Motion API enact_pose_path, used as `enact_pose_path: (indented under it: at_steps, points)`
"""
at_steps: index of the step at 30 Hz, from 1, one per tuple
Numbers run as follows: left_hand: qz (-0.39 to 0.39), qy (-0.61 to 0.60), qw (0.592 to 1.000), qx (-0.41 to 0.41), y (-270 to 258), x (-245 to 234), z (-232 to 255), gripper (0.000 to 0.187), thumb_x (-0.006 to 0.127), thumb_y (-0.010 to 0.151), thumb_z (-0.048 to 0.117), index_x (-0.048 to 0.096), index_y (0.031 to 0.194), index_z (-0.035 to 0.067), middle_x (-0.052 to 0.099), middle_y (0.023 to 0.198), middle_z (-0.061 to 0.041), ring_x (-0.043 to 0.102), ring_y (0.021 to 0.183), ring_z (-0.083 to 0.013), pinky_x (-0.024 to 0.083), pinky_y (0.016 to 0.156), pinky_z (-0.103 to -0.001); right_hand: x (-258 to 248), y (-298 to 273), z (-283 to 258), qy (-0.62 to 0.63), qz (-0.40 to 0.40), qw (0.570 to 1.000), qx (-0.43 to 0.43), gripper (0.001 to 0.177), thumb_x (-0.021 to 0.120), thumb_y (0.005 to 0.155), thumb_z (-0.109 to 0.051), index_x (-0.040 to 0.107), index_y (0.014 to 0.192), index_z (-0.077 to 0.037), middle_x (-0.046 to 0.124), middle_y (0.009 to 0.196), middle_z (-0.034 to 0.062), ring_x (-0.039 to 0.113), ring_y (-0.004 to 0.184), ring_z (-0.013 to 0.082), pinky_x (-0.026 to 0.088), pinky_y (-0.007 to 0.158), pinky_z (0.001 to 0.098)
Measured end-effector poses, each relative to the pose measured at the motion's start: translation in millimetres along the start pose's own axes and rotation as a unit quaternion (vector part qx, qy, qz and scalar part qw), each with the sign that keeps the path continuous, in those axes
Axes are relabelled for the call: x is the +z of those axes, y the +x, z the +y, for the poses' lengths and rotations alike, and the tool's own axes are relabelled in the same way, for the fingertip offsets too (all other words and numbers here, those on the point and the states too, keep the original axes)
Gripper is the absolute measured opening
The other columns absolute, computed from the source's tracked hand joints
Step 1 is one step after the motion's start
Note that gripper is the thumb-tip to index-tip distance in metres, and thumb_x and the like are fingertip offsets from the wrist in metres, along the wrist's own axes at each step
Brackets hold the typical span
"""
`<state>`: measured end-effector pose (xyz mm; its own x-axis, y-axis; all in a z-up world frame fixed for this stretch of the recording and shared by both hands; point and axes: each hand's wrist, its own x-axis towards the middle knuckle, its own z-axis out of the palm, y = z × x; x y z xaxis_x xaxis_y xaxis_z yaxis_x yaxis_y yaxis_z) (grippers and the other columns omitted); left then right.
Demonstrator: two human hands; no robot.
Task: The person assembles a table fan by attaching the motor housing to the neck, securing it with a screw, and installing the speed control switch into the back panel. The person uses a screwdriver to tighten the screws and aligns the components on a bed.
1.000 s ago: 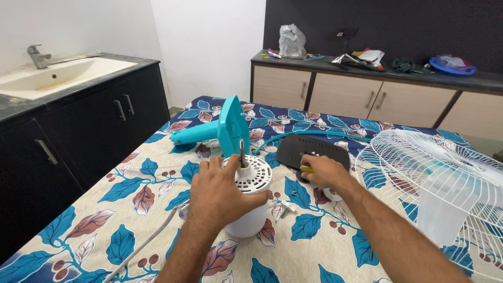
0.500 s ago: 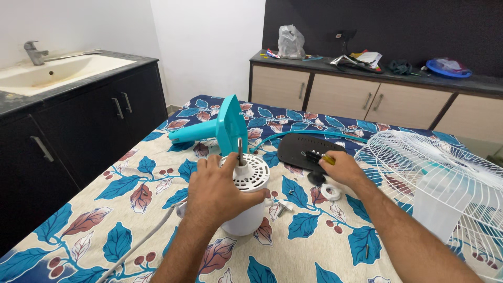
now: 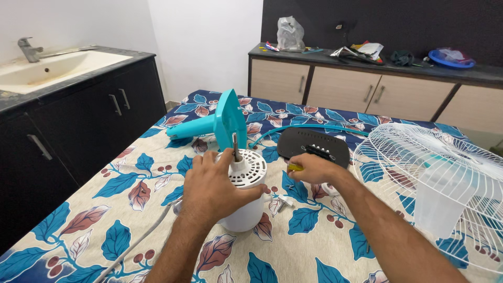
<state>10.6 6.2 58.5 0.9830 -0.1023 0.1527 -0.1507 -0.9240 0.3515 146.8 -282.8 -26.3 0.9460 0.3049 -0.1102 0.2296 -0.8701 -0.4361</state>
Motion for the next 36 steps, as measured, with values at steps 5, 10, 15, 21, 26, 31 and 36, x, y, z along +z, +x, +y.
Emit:
enact_pose_path:
  at_steps: [5, 10, 15, 21, 26, 31, 36]
  points:
    - [0.024, -0.002, 1.000, 0.015, 0.2, 1.7, -1.9, 0.106, 0.080, 0.064, 0.075, 0.054, 0.145, 0.013, 0.058, 0.123, -0.022, 0.053, 0.121, -0.0378, 0.052, 0.087, -0.053, -19.0, -32.9, -1.8, 0.114, 0.054, 0.992, 0.012, 0.029, 0.068, 0.093, -0.030, 0.074, 0.112, -0.009, 0.076, 0.083, 0.0048, 0.069, 0.073, 0.0121, 0.055, 0.064, 0.0313]
    - [0.057, -0.052, 0.997, 0.009, -3.4, 7.9, -12.9, 0.096, 0.079, 0.066, 0.071, 0.058, 0.140, 0.013, 0.063, 0.117, -0.020, 0.058, 0.113, -0.0346, 0.054, 0.083, -0.052, -23.4, -74.0, -12.4, 0.190, 0.102, 0.976, 0.045, 0.028, 0.065, 0.096, -0.030, 0.075, 0.110, -0.008, 0.072, 0.076, 0.0042, 0.059, 0.059, 0.0112, 0.044, 0.049, 0.0297]
    - [0.152, -0.050, 0.986, 0.042, -4.6, 15.4, -27.9, 0.093, 0.087, 0.061, 0.065, 0.064, 0.131, 0.009, 0.062, 0.116, -0.021, 0.058, 0.110, -0.0343, 0.050, 0.083, -0.053, -26.2, -106.4, -9.9, 0.202, 0.120, 0.969, 0.076, 0.028, 0.065, 0.096, -0.030, 0.075, 0.113, -0.009, 0.070, 0.074, 0.0021, 0.049, 0.057, 0.0125, 0.035, 0.048, 0.0287]
    - [0.210, -0.061, 0.972, 0.084, 7.0, 3.0, -34.9, 0.089, 0.087, 0.062, 0.066, 0.067, 0.129, 0.011, 0.061, 0.121, -0.019, 0.052, 0.114, -0.0346, 0.043, 0.085, -0.055, -13.8, -117.1, 14.7, 0.109, 0.179, 0.975, 0.069, 0.032, 0.060, 0.091, -0.011, 0.073, 0.120, -0.009, 0.072, 0.084, 0.0099, 0.062, 0.071, 0.0168, 0.048, 0.066, 0.0316]
    - [0.163, -0.005, 0.977, 0.136, 11.9, 2.7, -11.9, 0.094, 0.090, 0.054, 0.067, 0.067, 0.129, 0.016, 0.059, 0.123, -0.022, 0.049, 0.117, -0.0365, 0.039, 0.086, -0.053, 9.5, -120.7, 8.0, 0.049, 0.093, 0.992, 0.070, 0.030, 0.059, 0.093, -0.014, 0.069, 0.121, -0.008, 0.076, 0.094, 0.0089, 0.070, 0.081, 0.0191, 0.056, 0.075, 0.0370]
    - [0.128, 0.019, 0.984, 0.120, 9.7, 14.0, 2.9, 0.094, 0.089, 0.057, 0.066, 0.064, 0.134, 0.019, 0.057, 0.126, -0.023, 0.047, 0.120, -0.0373, 0.038, 0.090, -0.056, 20.2, -115.3, -9.0, -0.021, 0.031, 0.994, 0.105, 0.037, 0.058, 0.096, -0.015, 0.061, 0.132, -0.009, 0.072, 0.099, 0.0186, 0.071, 0.085, 0.0299, 0.059, 0.079, 0.0451]
    - [0.142, -0.019, 0.987, 0.079, 2.0, 29.9, 5.8, 0.099, 0.086, 0.059, 0.071, 0.060, 0.138, 0.019, 0.053, 0.134, -0.026, 0.042, 0.133, -0.0422, 0.037, 0.100, -0.062, 22.5, -115.2, 2.0, 0.071, 0.038, 0.993, 0.084, 0.050, 0.050, 0.099, -0.007, 0.054, 0.149, -0.014, 0.055, 0.130, 0.0139, 0.079, 0.090, 0.0370, 0.062, 0.076, 0.0494]
